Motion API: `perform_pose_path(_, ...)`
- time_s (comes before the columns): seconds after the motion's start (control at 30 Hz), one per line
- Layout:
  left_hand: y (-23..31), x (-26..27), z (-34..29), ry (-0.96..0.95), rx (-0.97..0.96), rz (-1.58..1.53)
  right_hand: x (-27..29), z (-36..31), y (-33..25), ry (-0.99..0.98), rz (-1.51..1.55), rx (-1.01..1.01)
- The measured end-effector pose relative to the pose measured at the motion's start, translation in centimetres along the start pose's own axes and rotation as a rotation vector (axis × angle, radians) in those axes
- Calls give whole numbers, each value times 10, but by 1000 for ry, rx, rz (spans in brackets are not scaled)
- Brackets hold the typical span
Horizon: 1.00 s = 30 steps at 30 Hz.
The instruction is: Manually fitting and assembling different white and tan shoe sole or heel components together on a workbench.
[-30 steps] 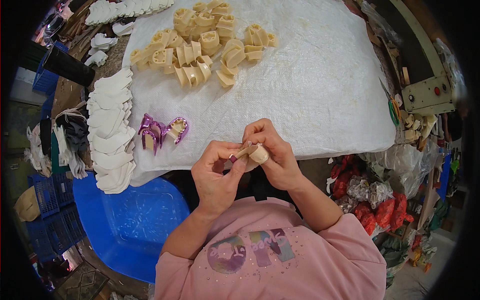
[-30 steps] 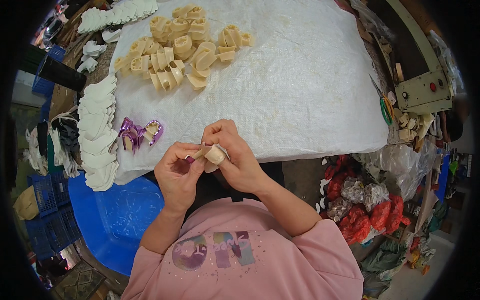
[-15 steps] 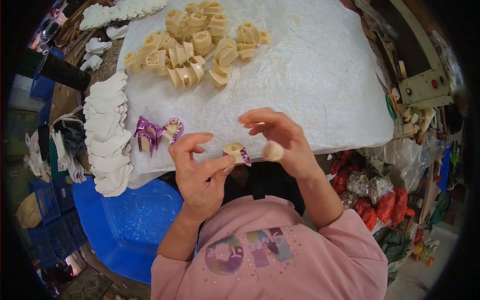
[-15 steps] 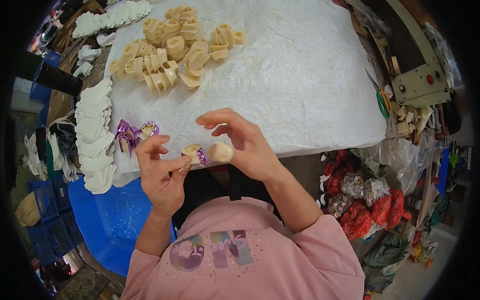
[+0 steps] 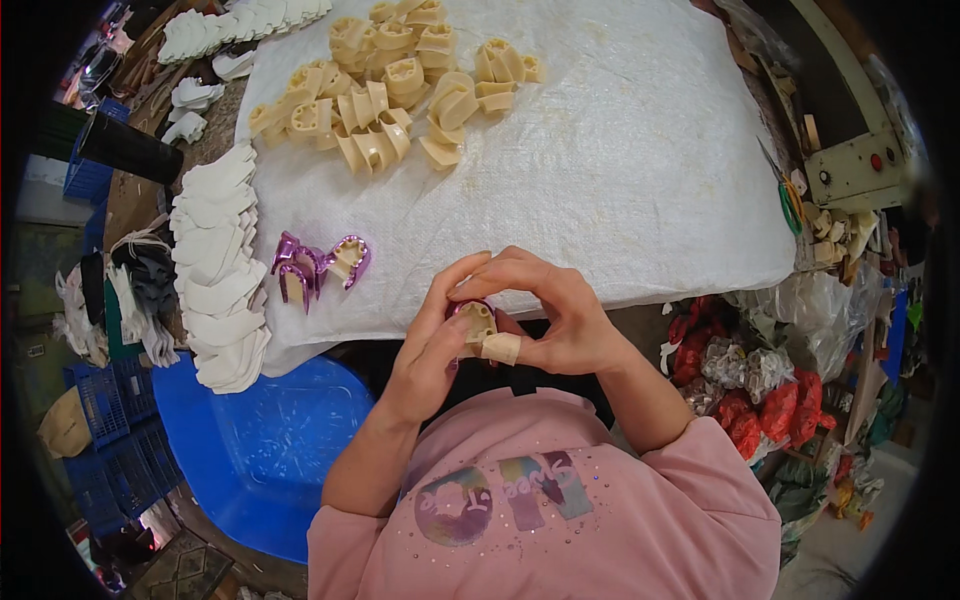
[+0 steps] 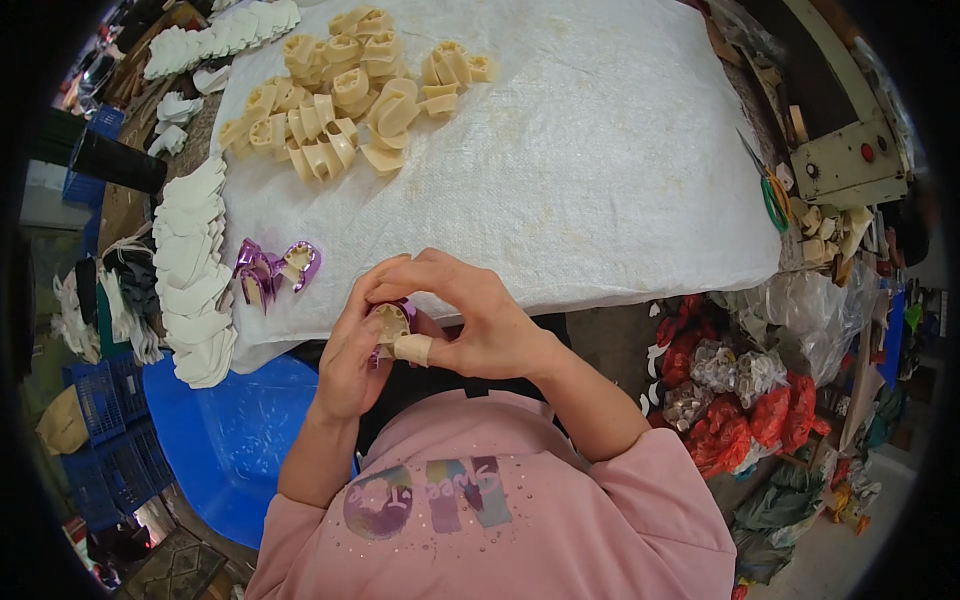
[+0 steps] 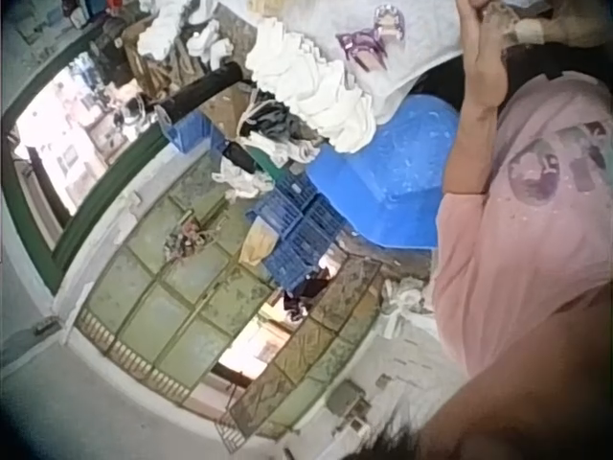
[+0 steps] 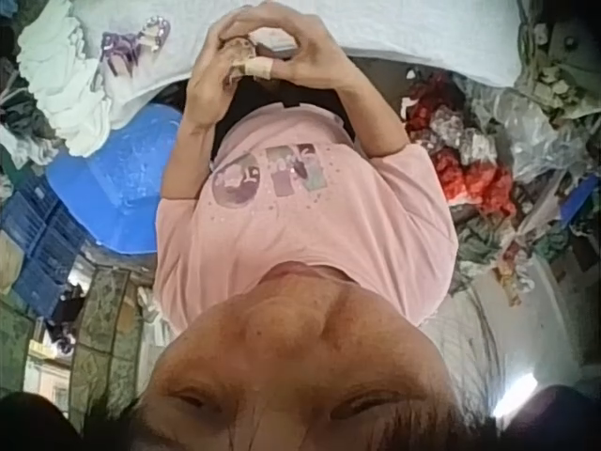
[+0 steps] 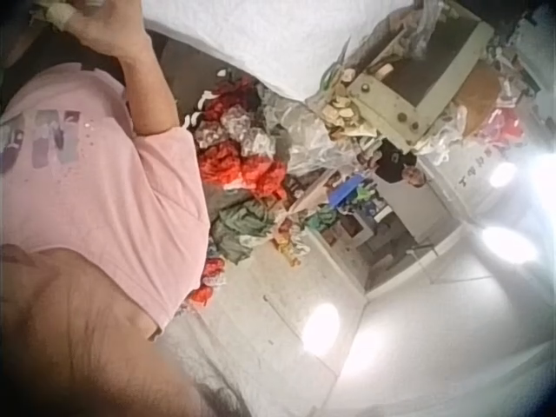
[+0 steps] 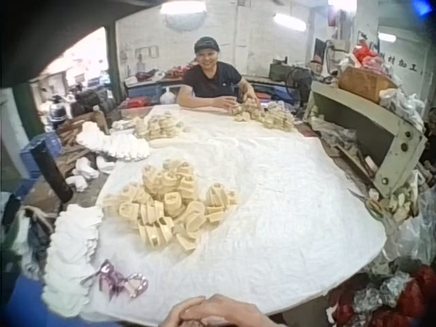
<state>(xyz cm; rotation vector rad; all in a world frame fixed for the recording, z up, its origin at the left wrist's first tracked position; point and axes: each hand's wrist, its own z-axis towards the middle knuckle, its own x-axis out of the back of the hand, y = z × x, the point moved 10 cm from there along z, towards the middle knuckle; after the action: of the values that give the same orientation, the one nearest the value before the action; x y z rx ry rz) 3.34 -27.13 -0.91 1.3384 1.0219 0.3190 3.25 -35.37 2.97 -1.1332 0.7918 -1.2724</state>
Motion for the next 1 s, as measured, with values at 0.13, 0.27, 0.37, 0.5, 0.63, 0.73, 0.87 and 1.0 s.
perform_pose_path(0.13,-7,11,-4,120,-82,107,3,-7,-20,197,-354,235)
perform_pose_path(0.27,-8,-1,-3,13,-90,-113,5,-5,-13,146,-281,237)
perform_pose_path(0.37,9,-6,-2,123,-190,-36,-15,-5,35,40,540,-460)
perform_pose_path(0.5,13,-10,-9,201,-226,276,-37,-9,45,-154,568,-595)
perform_pose_path(0.63,23,-10,-12,312,-321,421,-32,-6,38,-59,529,-376)
perform_pose_path(0.73,23,4,-15,418,-426,418,-28,-2,18,-24,167,28)
perform_pose_path(0.87,32,8,-8,398,-387,100,-34,-10,15,103,323,-26)
perform_pose_path(1.0,34,4,-9,456,-439,264,-26,-7,8,158,321,33)
